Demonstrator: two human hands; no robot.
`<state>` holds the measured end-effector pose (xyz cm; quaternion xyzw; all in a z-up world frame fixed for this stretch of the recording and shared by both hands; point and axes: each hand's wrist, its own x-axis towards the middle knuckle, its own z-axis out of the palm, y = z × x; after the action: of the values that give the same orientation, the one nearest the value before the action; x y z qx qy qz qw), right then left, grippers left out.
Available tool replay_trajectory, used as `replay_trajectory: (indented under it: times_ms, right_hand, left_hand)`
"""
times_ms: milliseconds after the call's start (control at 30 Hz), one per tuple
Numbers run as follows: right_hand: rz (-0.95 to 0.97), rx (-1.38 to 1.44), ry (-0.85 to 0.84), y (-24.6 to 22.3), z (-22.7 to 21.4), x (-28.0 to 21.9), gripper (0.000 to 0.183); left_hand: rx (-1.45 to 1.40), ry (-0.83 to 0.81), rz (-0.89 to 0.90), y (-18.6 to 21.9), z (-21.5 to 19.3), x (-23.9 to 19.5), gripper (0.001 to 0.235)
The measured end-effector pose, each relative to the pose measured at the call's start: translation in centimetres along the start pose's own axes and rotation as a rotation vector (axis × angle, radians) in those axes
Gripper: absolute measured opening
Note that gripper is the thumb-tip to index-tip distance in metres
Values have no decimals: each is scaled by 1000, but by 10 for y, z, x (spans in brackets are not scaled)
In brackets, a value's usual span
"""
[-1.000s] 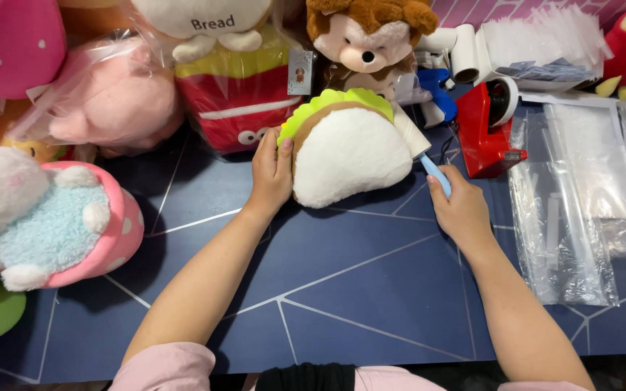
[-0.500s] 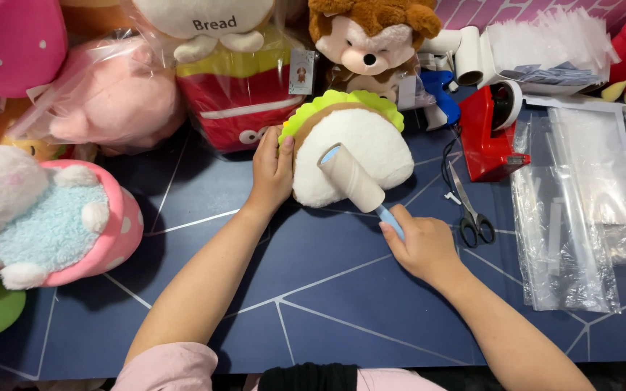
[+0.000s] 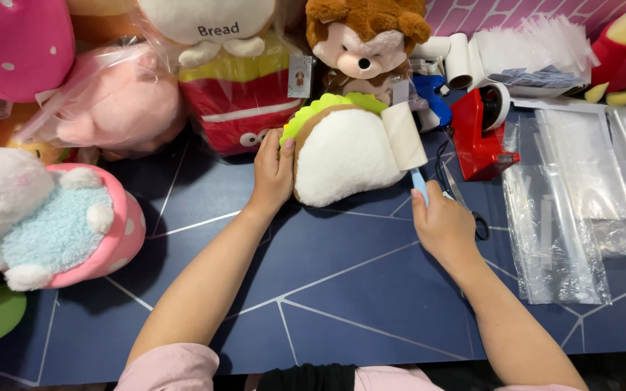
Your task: Cleaning a sandwich-shaped plush toy using a lint roller to remove lint and debris
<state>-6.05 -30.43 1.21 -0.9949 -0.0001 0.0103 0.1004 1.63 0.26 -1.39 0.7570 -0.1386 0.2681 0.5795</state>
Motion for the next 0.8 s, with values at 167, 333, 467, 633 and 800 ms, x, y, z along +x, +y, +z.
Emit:
replay_trajectory:
  times_ms: [167, 333, 467, 633, 800]
  right_hand:
    - [82, -71, -124, 8, 2, 6, 51]
    - [131, -34, -110, 4, -14, 5, 52]
    - [103, 115, 64, 2, -15, -5, 47]
    - [-261, 166, 335, 5, 38, -16, 38]
    - [-454, 22, 114, -29, 32, -27, 36]
  left_hand:
    - [-1, -11, -39, 1, -1, -2, 31]
    - [-6, -23, -57, -1, 0, -2, 32]
    - [29, -39, -83, -1, -1, -2, 31]
    - [66, -36, -217, -11, -1, -12, 19]
    - [223, -216, -346, 48, -8, -4, 36]
